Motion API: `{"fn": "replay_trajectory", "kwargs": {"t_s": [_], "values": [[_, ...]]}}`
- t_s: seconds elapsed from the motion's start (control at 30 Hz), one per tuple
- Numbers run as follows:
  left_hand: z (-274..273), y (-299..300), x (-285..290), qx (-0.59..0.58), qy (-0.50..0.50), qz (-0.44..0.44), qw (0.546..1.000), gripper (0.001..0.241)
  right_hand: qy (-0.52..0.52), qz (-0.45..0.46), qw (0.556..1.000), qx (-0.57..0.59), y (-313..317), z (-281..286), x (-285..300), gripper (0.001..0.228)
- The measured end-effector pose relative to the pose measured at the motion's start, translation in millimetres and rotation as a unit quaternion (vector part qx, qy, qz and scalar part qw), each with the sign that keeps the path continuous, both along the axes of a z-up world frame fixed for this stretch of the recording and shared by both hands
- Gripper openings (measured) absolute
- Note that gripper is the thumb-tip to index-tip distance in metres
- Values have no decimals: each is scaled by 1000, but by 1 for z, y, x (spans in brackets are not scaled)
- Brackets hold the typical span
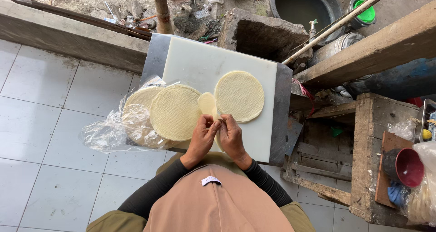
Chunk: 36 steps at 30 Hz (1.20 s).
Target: The person peels apart thin, round sheets of dough from a stack on a cutting board and moves them one at a time to an adjacent stack.
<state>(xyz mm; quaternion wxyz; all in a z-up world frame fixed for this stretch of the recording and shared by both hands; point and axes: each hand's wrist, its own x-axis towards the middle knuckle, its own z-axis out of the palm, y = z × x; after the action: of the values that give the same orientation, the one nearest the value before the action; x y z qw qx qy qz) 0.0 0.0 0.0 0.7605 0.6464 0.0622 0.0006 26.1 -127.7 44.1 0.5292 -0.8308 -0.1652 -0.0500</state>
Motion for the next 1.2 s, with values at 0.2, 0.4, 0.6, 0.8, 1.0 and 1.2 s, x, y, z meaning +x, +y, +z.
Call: {"fn": "replay_trajectory", "kwargs": {"t_s": [0.2,0.4,0.6,0.8,1.0,1.2], "values": [[5,-6,1,-62,-14,-13,998,25,-43,7,999,-32,3,6,0,11],[-12,-4,14,-198,28,36,979,29,71,5,989,132,-2,-6,3,12],[16,9,20,-296,212,14,931,34,50,-31,994,96,-11,-4,12,12],[10,-10,17,-83,3,17,996,28,6,-49,999,15,2,-9,6,14],[-15,0,31,12,49,94,994,31,140,-120,970,157,-15,-23,9,17],[-19,34,51,75,29,46,996,31,190,-168,899,357,-43,-35,14,17]]}}
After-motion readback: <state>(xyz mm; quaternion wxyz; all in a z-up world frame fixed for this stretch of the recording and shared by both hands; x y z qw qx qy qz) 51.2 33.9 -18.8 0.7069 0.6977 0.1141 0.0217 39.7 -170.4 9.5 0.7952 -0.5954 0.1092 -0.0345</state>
